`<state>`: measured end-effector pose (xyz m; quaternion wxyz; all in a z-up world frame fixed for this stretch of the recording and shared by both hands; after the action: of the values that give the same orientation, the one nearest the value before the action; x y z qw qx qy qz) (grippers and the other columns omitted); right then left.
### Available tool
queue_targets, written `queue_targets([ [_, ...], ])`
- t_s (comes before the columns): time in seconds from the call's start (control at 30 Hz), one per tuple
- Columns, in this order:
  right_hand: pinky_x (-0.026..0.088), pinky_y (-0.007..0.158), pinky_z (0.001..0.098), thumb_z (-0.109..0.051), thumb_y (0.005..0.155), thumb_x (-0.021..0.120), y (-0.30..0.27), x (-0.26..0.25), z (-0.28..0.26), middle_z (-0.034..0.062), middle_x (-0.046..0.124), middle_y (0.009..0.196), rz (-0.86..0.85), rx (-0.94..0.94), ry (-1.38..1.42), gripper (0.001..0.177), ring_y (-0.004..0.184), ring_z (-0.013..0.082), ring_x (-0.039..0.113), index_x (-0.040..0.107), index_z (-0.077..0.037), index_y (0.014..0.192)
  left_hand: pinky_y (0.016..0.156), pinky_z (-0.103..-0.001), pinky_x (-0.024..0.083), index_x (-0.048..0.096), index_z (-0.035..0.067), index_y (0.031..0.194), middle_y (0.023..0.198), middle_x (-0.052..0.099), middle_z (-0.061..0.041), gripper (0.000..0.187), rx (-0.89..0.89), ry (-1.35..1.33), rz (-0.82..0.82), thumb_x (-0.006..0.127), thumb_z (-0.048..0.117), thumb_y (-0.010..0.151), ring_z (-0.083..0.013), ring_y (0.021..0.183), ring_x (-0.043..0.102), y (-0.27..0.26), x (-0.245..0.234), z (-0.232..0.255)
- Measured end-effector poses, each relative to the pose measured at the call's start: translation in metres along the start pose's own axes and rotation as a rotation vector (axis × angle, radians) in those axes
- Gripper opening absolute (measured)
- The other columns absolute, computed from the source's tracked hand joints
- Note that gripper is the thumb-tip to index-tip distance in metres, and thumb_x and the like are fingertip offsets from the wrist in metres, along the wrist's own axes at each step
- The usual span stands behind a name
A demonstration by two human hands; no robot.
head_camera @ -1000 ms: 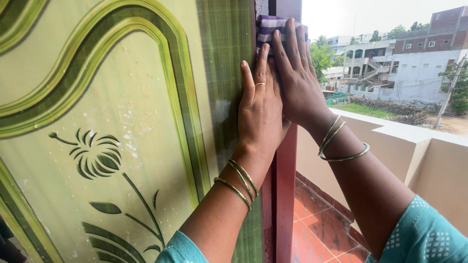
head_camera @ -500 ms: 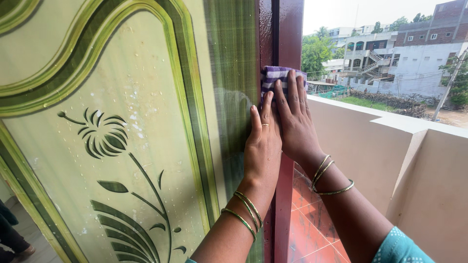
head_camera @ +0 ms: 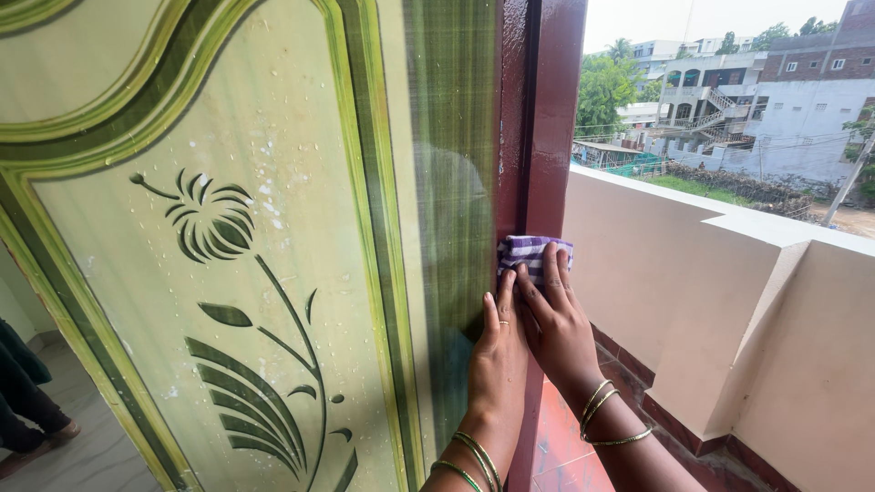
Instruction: The person wipes a glass door with a purple and white striped cloth. They clean the vertical frame and the lower edge of the glass, moving the cloth up and down and side to side.
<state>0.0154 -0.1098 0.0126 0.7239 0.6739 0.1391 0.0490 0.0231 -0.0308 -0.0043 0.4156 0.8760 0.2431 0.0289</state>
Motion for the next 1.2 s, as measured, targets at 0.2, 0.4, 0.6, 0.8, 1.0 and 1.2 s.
queue_targets([
  [0.2,0.052,0.103,0.0446,-0.02,0.085,0.074,-0.036,0.008,0.006,0.0201,0.041,0.158,-0.019,-0.029,-0.062,0.046,0.145,0.038,0.042,0.068,-0.016,0.131,0.112,-0.06,-0.006,0.03,0.006,0.159,0.169,0.018,-0.015,0.071,0.12,-0.027,-0.104,0.043,0.043,0.099,-0.0341,0.154,0.01,-0.025,0.016,0.03],
  [0.4,0.053,0.101,0.0431,-0.02,0.086,0.074,-0.06,0.02,0.008,0.0199,0.041,0.158,-0.049,-0.013,-0.072,0.046,0.146,0.0375,0.042,0.068,-0.017,0.132,0.114,-0.058,-0.003,0.032,-0.002,0.157,0.166,0.026,-0.019,0.069,0.198,0.015,-0.128,0.039,0.039,0.102,-0.0354,0.152,0.018,-0.037,0.026,0.055],
  [0.6,0.054,0.099,0.0431,-0.018,0.088,0.071,-0.079,0.022,0.001,0.0225,0.038,0.159,-0.118,0.036,-0.053,0.047,0.147,0.0376,0.039,0.066,-0.014,0.134,0.115,-0.058,-0.001,0.033,-0.002,0.157,0.162,0.035,-0.021,0.066,0.238,-0.004,-0.079,0.041,0.033,0.102,-0.0377,0.149,0.027,-0.046,0.029,0.069],
  [0.8,0.049,0.105,0.0457,-0.011,0.087,0.068,-0.095,0.025,-0.002,0.0265,0.032,0.161,-0.199,0.07,0.003,0.049,0.149,0.0416,0.032,0.064,-0.011,0.135,0.115,-0.058,-0.001,0.033,-0.003,0.156,0.162,0.035,-0.021,0.065,0.273,-0.012,-0.106,0.041,0.032,0.102,-0.0388,0.149,0.026,-0.06,0.036,0.085],
  [1.0,0.044,0.112,0.0467,-0.006,0.086,0.068,-0.113,0.035,0.003,0.0232,0.028,0.164,-0.286,0.104,0.021,0.053,0.153,0.0395,0.027,0.063,-0.012,0.138,0.116,-0.06,0.001,0.03,-0.002,0.157,0.163,0.031,-0.02,0.066,0.376,-0.042,-0.164,0.038,0.034,0.102,-0.0391,0.15,0.025,-0.066,0.043,0.098],
  [1.2,0.046,0.112,0.0472,-0.007,0.086,0.07,-0.134,0.045,0.011,0.0203,0.034,0.159,-0.298,0.104,-0.02,0.052,0.149,0.0403,0.035,0.065,-0.017,0.136,0.116,-0.062,0.001,0.031,-0.003,0.156,0.163,0.031,-0.022,0.066,0.533,-0.072,-0.243,0.038,0.034,0.102,-0.0406,0.149,0.026,-0.077,0.046,0.107],
])
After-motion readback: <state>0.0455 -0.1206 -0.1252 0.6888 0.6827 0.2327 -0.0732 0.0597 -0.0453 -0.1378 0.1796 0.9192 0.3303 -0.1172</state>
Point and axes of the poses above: each hand's wrist, its own y-axis towards the middle knuckle, its own x-axis out of the palm, z = x × y, the point moved 6 cm from there along y, towards the middle knuckle
